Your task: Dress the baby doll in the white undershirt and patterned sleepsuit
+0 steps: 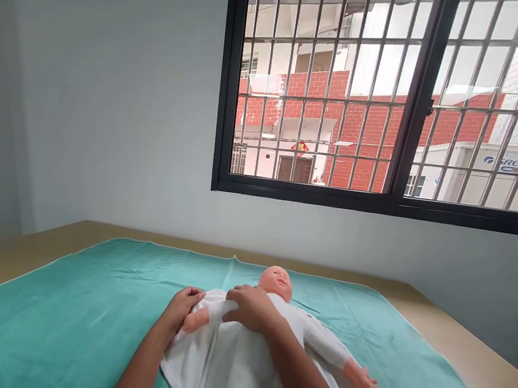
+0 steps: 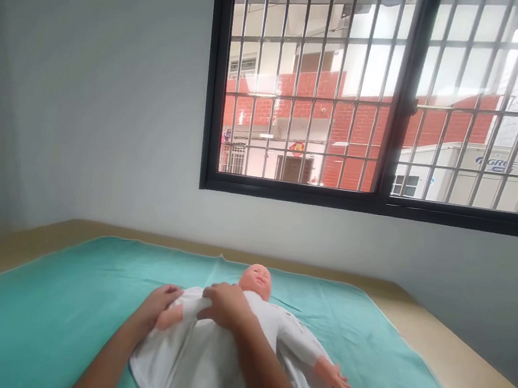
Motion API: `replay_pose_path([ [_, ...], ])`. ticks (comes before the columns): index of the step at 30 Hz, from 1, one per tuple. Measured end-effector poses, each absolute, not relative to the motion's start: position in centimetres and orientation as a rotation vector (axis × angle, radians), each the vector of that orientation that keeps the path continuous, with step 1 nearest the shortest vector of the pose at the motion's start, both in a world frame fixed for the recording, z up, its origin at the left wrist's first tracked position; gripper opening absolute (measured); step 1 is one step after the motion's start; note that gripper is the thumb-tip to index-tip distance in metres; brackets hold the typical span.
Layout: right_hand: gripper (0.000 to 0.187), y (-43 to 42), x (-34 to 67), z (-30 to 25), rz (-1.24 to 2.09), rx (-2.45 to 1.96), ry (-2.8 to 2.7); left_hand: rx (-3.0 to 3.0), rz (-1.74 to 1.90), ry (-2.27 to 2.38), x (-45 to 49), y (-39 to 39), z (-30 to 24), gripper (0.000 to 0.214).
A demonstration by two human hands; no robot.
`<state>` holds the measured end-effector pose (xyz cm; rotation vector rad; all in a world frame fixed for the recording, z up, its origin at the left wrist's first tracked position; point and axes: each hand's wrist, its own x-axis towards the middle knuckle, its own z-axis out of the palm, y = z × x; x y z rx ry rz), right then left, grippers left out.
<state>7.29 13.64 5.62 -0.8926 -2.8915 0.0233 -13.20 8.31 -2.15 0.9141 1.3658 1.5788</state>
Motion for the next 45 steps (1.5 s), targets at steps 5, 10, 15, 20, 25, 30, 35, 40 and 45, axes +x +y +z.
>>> replay_pose_path([
  [5,0.031,13.6,8.3,6.4,0.059,-0.865,-2.827,0.744,1.664,1.134,-13.6,7.8,-1.5,0.039],
  [10,0.028,13.2,8.2,6.9,0.092,-0.909,-2.838,0.654,1.750,0.959,-14.1,7.4,-0.8,0.038],
  [15,0.023,13.3,8.2,6.9,0.082,-0.972,-2.816,0.700,1.779,0.898,-12.9,7.1,1.8,0.042],
  [20,0.023,14.0,8.6,6.3,0.086,-0.970,-2.806,0.877,1.606,1.017,-11.3,5.5,6.7,0.035],
  [25,0.029,14.8,9.1,6.2,0.105,-1.024,-2.776,0.953,1.522,1.226,-11.0,4.3,9.1,0.036],
  [30,0.030,15.1,10.4,7.3,0.090,-1.131,-2.747,0.872,1.547,1.222,-11.2,4.2,8.9,0.037],
  [35,0.025,14.8,10.7,8.0,0.046,-1.232,-2.712,0.848,1.678,1.182,-10.7,4.5,9.1,0.040],
  [40,0.020,14.2,9.9,8.1,0.021,-1.219,-2.719,0.906,1.827,1.093,-7.0,6.6,7.8,0.038],
  [45,0.018,13.3,9.4,8.7,0.003,-1.189,-2.730,0.955,1.785,0.975,-2.2,8.3,5.6,0.035],
])
